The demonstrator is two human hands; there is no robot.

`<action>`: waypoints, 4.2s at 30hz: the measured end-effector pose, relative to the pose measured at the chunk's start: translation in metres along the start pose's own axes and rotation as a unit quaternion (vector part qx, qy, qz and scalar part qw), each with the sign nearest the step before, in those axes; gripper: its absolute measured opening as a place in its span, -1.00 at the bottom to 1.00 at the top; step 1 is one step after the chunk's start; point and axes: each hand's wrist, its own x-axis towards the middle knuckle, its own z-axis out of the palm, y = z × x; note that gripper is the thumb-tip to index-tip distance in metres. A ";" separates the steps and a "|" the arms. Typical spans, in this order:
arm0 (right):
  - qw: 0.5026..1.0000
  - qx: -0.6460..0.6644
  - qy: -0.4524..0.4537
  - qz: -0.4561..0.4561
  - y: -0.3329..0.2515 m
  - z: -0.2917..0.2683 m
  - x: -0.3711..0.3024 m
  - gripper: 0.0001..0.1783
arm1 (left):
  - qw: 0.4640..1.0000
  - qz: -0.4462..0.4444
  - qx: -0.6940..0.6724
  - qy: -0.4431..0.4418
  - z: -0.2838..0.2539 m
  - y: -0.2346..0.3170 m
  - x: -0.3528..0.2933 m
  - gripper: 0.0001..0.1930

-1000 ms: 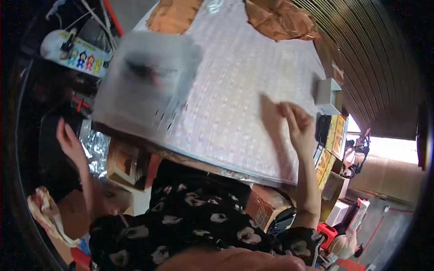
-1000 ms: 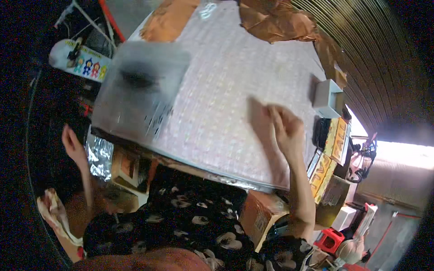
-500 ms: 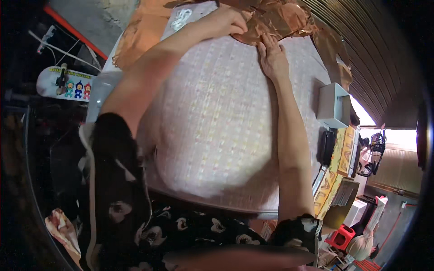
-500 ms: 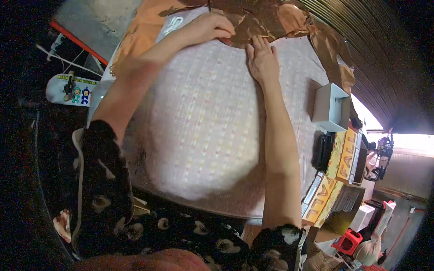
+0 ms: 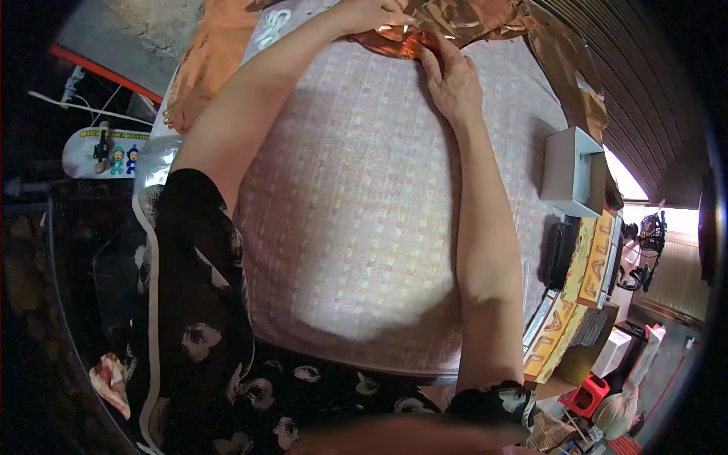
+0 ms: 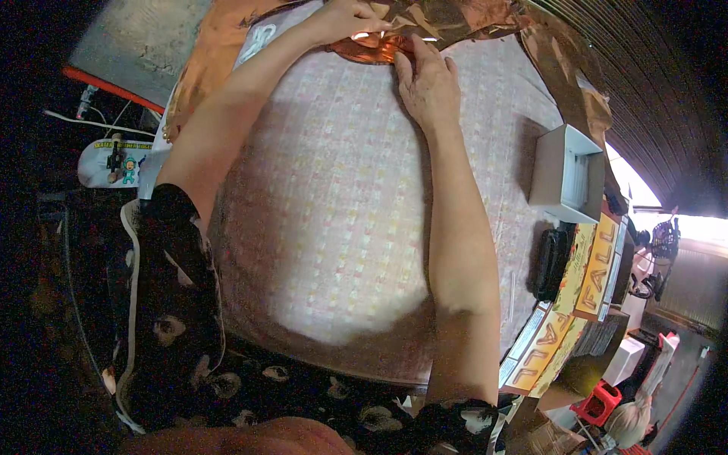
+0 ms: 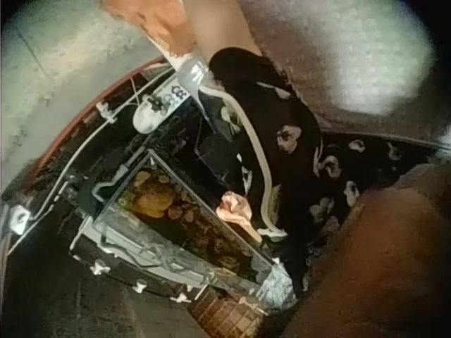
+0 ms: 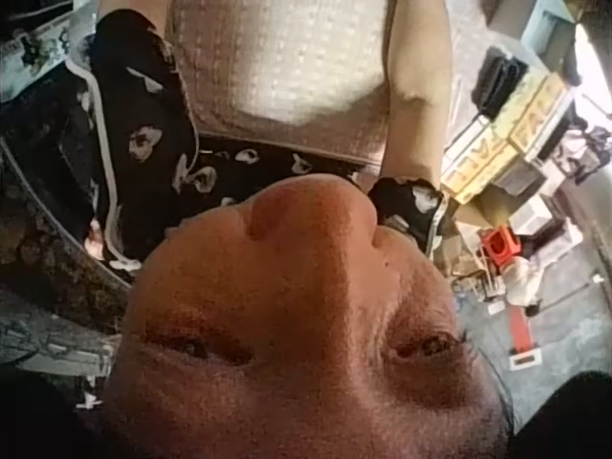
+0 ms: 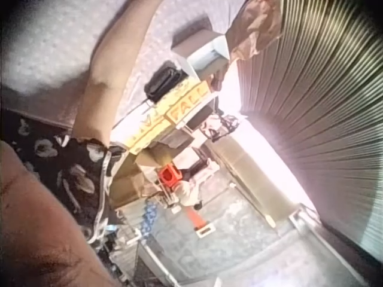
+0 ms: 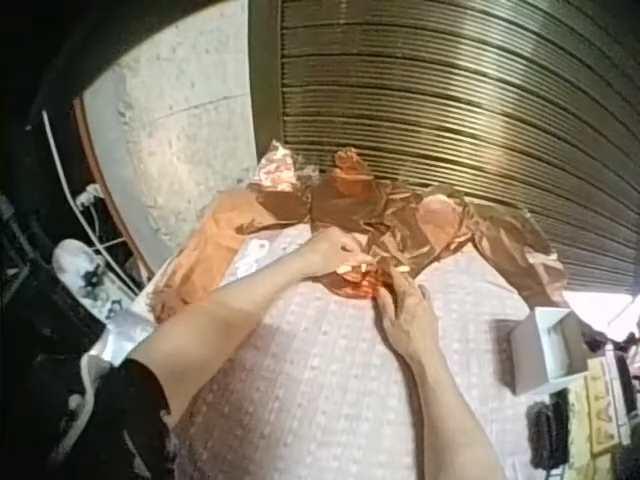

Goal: Packaging copper sheets into protective sleeves and preparing a metallic balloon.

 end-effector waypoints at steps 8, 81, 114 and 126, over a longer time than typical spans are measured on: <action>0.925 0.350 0.095 0.115 0.017 -0.002 0.008 -0.66 | 0.989 -0.116 0.019 -0.091 -0.024 0.054 0.028 -0.60; 0.936 0.260 -0.198 -0.126 -0.226 0.050 -0.014 -0.53 | 0.963 -0.265 0.019 -0.037 -0.214 -0.022 -0.288 -0.68; 0.939 0.329 -0.094 0.037 -0.211 0.175 0.020 -0.68 | 0.928 -0.367 -0.062 0.016 -0.216 -0.014 -0.280 -0.74; 0.883 0.456 -0.108 0.005 -0.231 0.158 0.014 -0.76 | 0.891 -0.372 -0.247 0.082 -0.230 -0.030 -0.244 -0.72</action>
